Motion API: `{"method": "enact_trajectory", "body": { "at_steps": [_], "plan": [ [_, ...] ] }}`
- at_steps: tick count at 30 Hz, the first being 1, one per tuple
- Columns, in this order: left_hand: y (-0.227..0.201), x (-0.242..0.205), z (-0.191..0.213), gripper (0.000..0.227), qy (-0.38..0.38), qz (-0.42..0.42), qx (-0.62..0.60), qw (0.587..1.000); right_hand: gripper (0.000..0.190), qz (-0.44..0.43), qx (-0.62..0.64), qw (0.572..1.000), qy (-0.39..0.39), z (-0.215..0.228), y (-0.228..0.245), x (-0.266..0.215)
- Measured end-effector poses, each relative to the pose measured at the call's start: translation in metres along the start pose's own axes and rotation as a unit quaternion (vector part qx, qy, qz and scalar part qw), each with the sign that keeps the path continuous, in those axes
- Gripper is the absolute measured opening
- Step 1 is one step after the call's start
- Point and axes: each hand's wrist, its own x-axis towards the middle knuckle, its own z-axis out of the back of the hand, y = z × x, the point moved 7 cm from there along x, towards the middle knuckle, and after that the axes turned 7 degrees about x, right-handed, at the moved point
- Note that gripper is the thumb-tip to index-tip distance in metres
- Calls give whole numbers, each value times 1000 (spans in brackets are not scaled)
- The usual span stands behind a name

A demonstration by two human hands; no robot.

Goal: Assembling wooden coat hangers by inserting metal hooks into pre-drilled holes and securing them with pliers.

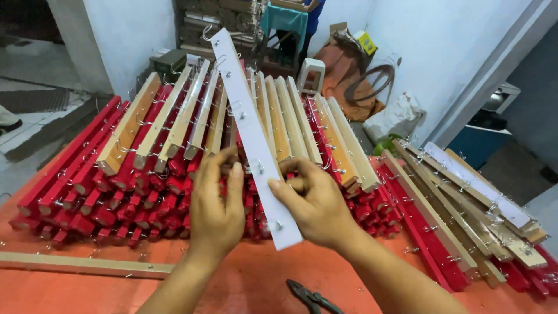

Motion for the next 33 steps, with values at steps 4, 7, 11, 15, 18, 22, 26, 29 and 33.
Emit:
{"method": "enact_trajectory", "body": {
  "at_steps": [4,7,11,15,18,22,26,29,33],
  "plan": [
    [13,25,15,32,-109,-113,129,979,46,18,-141,989,-41,-12,16,61],
    [34,43,12,34,-113,-109,199,967,51,7,-229,972,-59,-20,16,104],
    [70,55,3,35,-95,-82,286,950,48,-14,-310,948,-72,-32,14,139],
    [89,54,-1,35,-70,-63,300,949,46,-28,-338,938,-75,-41,9,160],
    [88,53,0,36,-78,-86,319,940,53,-34,-375,924,-70,-50,6,172],
    [92,50,1,39,-91,-111,323,936,51,-67,-410,908,-58,-63,9,174],
    [70,45,10,54,-105,-131,246,955,43,-83,-435,896,-43,-65,-13,199],
    [67,45,16,62,-89,-152,217,960,39,-74,-441,893,-42,-65,-38,226],
    [55,41,18,63,-36,-139,216,966,44,-81,-430,898,-45,-72,2,180]
  ]
}}
